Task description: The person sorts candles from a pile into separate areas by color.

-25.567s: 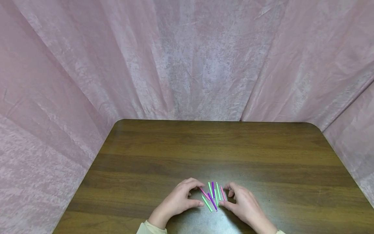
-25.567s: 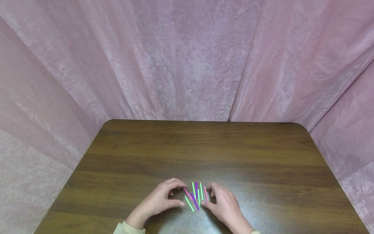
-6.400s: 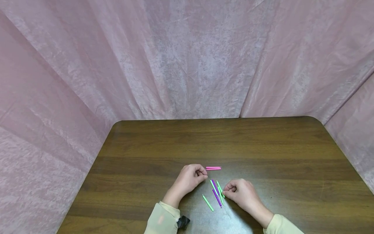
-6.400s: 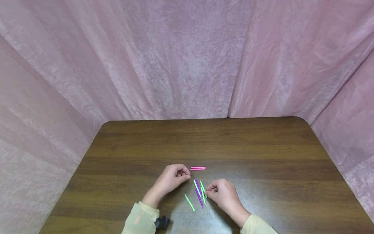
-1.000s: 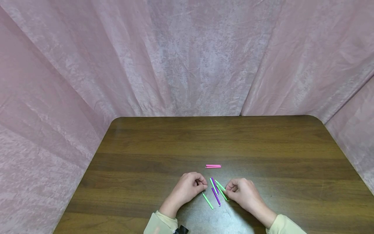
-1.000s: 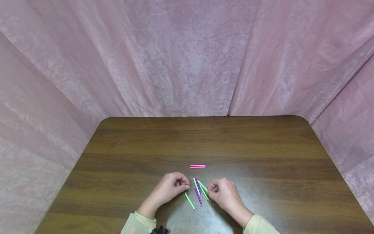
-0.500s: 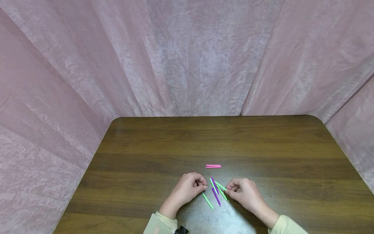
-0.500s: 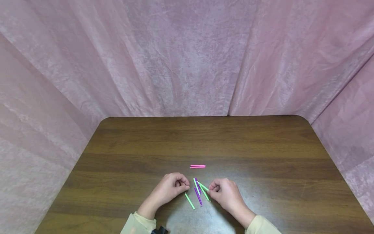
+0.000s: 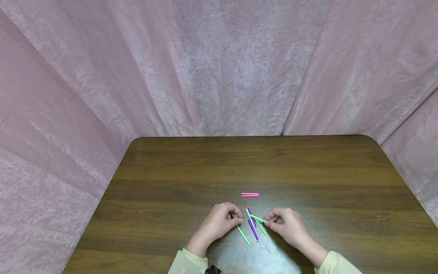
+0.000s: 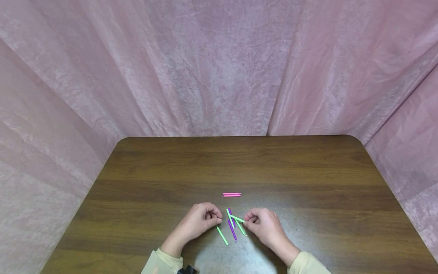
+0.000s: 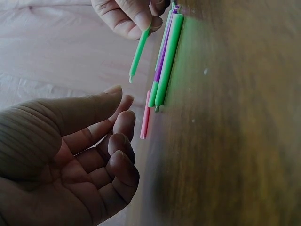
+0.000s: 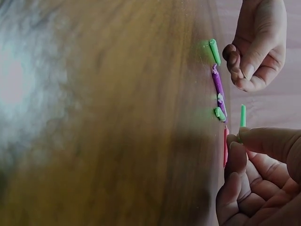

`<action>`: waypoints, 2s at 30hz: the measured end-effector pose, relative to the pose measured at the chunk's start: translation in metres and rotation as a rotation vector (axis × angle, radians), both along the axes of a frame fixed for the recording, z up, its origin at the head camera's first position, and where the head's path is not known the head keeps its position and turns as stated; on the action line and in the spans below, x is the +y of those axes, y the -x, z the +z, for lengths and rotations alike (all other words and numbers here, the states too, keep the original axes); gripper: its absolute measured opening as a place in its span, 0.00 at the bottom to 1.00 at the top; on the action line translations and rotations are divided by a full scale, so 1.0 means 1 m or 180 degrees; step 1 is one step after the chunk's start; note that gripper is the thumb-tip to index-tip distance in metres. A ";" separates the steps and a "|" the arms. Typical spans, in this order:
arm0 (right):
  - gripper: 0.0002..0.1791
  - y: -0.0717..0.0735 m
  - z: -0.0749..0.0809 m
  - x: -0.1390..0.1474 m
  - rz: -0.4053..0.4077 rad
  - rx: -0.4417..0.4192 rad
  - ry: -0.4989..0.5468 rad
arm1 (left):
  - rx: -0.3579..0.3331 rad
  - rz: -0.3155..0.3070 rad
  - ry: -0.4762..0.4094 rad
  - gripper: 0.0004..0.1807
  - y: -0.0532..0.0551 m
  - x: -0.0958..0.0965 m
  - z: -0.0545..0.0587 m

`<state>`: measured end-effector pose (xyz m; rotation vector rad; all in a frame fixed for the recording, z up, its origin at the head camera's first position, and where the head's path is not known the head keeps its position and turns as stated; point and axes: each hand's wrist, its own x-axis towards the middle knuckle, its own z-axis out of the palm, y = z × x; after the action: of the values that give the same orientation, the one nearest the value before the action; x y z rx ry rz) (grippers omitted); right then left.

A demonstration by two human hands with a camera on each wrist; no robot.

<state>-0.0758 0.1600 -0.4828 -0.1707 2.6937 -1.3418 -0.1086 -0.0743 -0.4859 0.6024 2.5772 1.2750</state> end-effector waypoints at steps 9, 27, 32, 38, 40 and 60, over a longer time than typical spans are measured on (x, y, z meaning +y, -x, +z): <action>0.04 0.000 -0.002 0.001 -0.0076 -0.0132 0.0122 | 0.0005 -0.0006 0.0016 0.06 0.001 0.001 -0.001; 0.04 0.006 -0.005 0.011 0.0011 -0.0100 0.0400 | 0.0048 -0.0134 0.0076 0.04 0.001 -0.001 -0.002; 0.04 0.008 -0.004 0.015 0.0032 -0.0106 0.0472 | 0.0059 -0.0163 0.0134 0.04 0.002 0.000 -0.003; 0.04 0.010 -0.004 0.022 0.0060 -0.0109 0.0577 | 0.0027 -0.0259 0.0168 0.05 0.000 -0.001 -0.001; 0.04 0.012 -0.004 0.024 0.0057 -0.0098 0.0572 | -0.0009 -0.0291 0.0188 0.06 0.000 -0.002 -0.001; 0.02 0.019 -0.003 0.033 -0.0184 -0.0096 0.0392 | -0.0103 -0.0407 0.0284 0.07 -0.002 -0.002 -0.004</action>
<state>-0.0945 0.1933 -0.4853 -0.0843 2.6113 -1.5150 -0.1068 -0.0765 -0.4897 0.7104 2.5094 1.1142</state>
